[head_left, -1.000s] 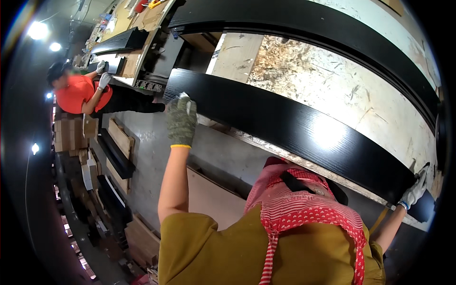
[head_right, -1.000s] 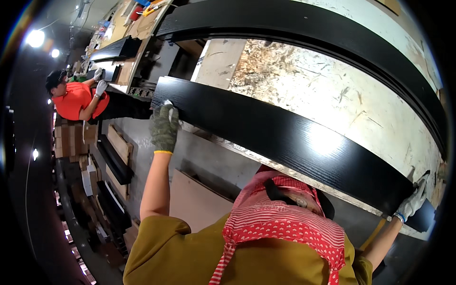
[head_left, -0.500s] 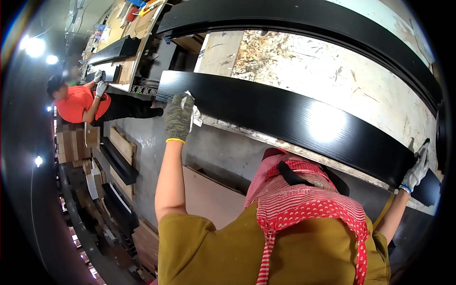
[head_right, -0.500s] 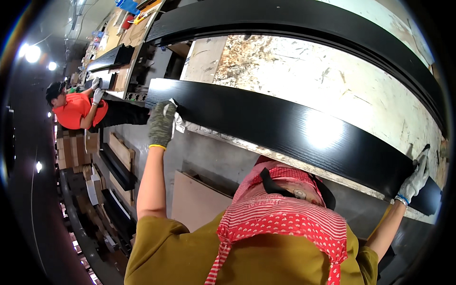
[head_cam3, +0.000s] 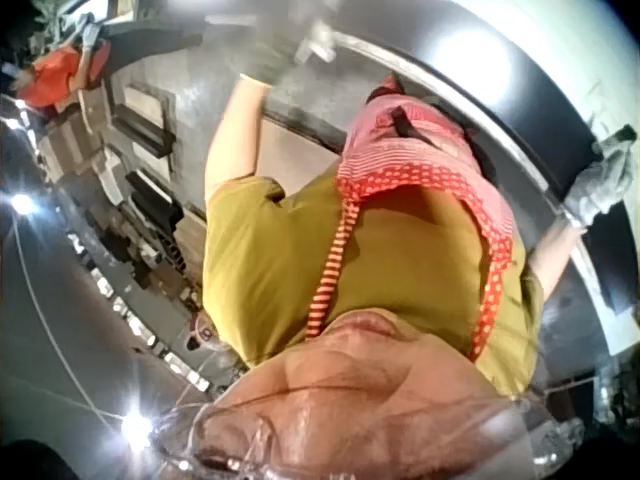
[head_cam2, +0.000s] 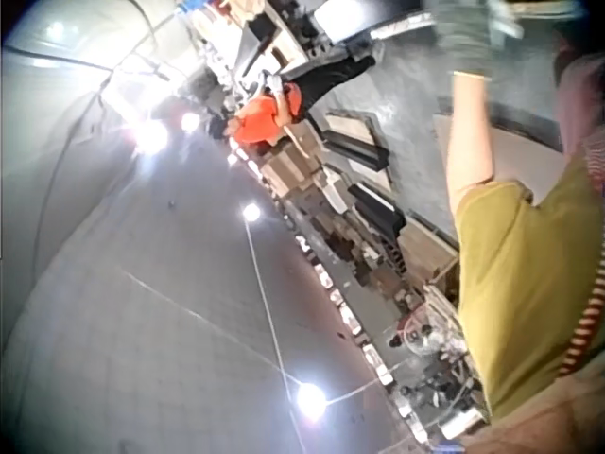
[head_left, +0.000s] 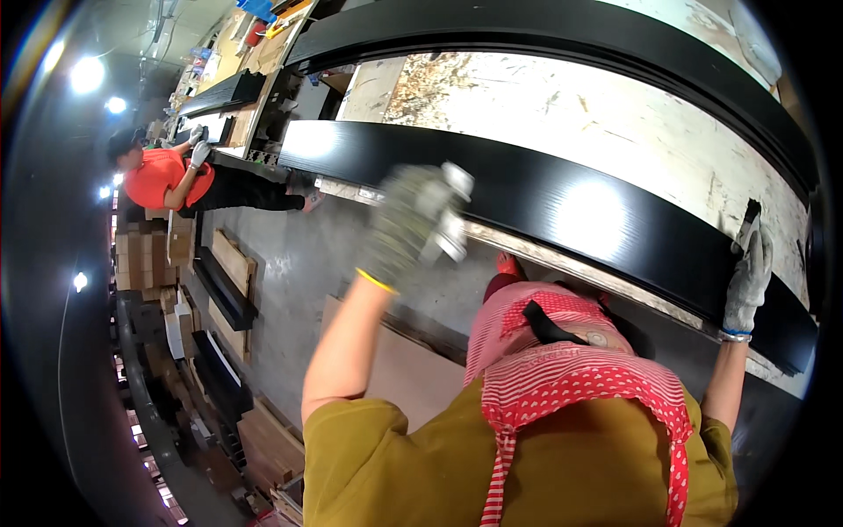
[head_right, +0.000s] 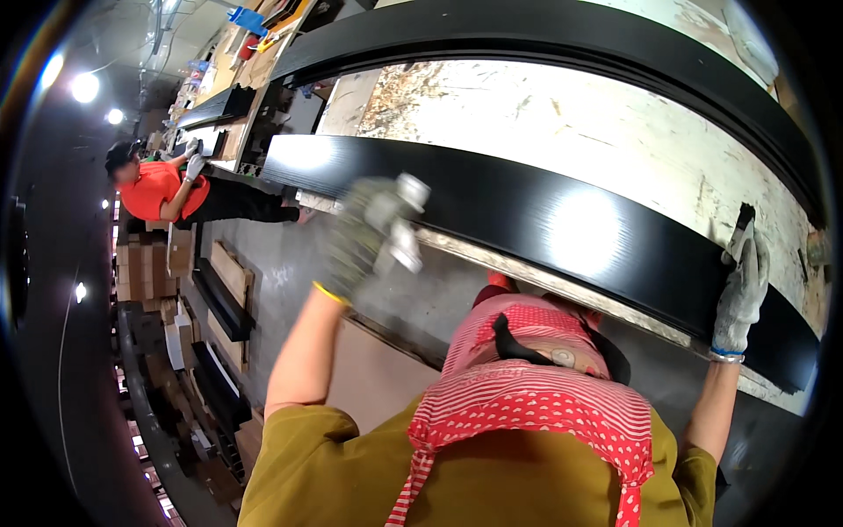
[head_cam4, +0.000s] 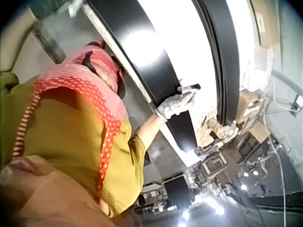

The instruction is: Wiping down long black wooden boards with a cloth and liquid stain or cleaner in a workshop environment.

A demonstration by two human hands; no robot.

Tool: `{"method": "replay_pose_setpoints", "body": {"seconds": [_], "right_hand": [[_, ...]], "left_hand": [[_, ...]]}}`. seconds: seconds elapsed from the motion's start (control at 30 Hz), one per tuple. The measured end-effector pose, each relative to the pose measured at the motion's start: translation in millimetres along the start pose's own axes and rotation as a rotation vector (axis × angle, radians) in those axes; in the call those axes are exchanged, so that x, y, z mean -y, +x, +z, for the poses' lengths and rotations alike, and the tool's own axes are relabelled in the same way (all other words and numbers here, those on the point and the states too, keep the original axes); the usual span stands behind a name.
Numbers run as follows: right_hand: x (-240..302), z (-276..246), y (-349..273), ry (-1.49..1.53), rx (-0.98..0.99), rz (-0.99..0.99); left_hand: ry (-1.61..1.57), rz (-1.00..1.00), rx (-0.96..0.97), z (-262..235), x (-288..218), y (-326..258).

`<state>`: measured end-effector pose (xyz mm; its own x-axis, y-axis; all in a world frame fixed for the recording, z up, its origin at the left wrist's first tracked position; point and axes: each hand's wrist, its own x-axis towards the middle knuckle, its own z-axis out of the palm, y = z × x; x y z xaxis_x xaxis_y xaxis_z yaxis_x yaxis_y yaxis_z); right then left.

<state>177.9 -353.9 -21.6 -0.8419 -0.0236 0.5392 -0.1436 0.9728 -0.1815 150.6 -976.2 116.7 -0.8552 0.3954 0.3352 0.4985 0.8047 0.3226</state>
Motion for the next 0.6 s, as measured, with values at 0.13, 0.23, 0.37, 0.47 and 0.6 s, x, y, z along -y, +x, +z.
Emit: {"method": "replay_pose_setpoints", "body": {"seconds": [0.13,0.23,0.37,0.47,0.6], "right_hand": [[-16.7,19.5,-9.6,0.338,-0.067,0.022],[15.7,1.5,13.7,0.361,-0.018,0.094],[25.7,1.5,20.0,1.275,0.055,0.731],[53.3,-9.3,25.7,0.978,0.009,0.463],[84.3,-17.7,43.6,0.978,-0.097,0.652]], "left_hand": [[0.226,-0.361,-0.172,-50.3,156.8,-40.2],[0.046,-1.01,-0.21,-45.8,147.7,-29.9],[0.55,-0.744,-0.33,27.5,112.4,-34.9],[0.286,-0.496,-0.241,57.3,21.2,-26.9],[0.147,-0.107,-0.178,100.2,-89.7,-22.5]]}}
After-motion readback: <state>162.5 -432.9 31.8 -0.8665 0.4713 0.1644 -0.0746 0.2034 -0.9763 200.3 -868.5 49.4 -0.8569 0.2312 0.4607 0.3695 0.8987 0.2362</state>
